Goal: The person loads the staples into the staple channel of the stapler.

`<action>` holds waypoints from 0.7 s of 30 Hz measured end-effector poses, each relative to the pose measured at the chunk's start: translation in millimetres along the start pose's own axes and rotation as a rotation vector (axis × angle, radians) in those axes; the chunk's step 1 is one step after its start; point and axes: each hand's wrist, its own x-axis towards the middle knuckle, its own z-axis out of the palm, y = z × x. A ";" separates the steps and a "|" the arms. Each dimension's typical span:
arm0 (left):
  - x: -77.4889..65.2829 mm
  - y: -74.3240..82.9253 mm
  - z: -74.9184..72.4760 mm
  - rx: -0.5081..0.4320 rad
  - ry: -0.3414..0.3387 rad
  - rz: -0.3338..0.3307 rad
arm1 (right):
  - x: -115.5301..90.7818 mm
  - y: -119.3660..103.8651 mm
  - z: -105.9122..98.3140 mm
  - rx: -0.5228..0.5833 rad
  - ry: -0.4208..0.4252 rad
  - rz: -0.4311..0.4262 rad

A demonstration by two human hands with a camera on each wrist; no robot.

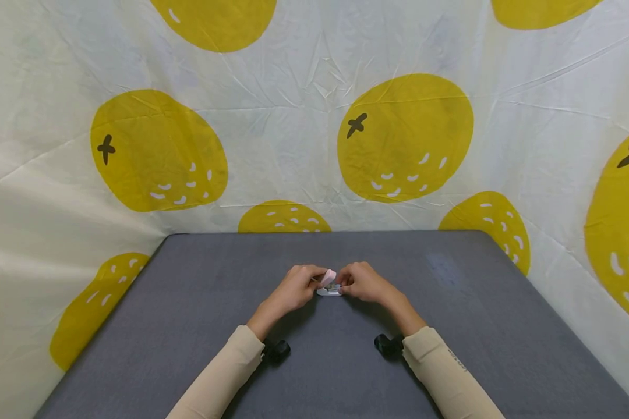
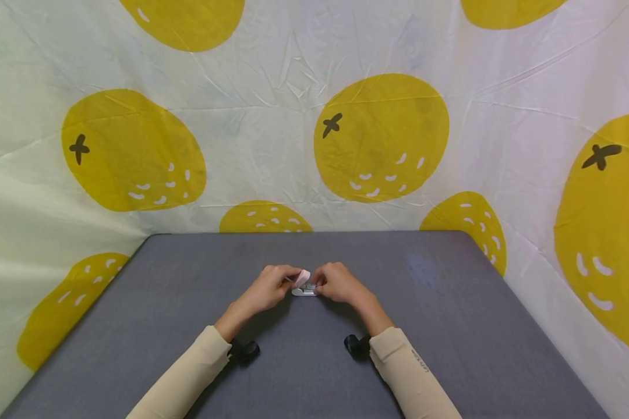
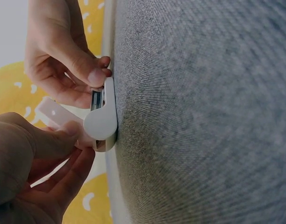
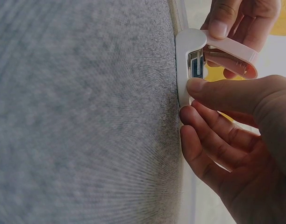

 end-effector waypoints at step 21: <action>-1.8 -2.0 2.6 0.011 -0.001 0.036 | -1.2 2.6 3.1 0.037 -0.016 0.005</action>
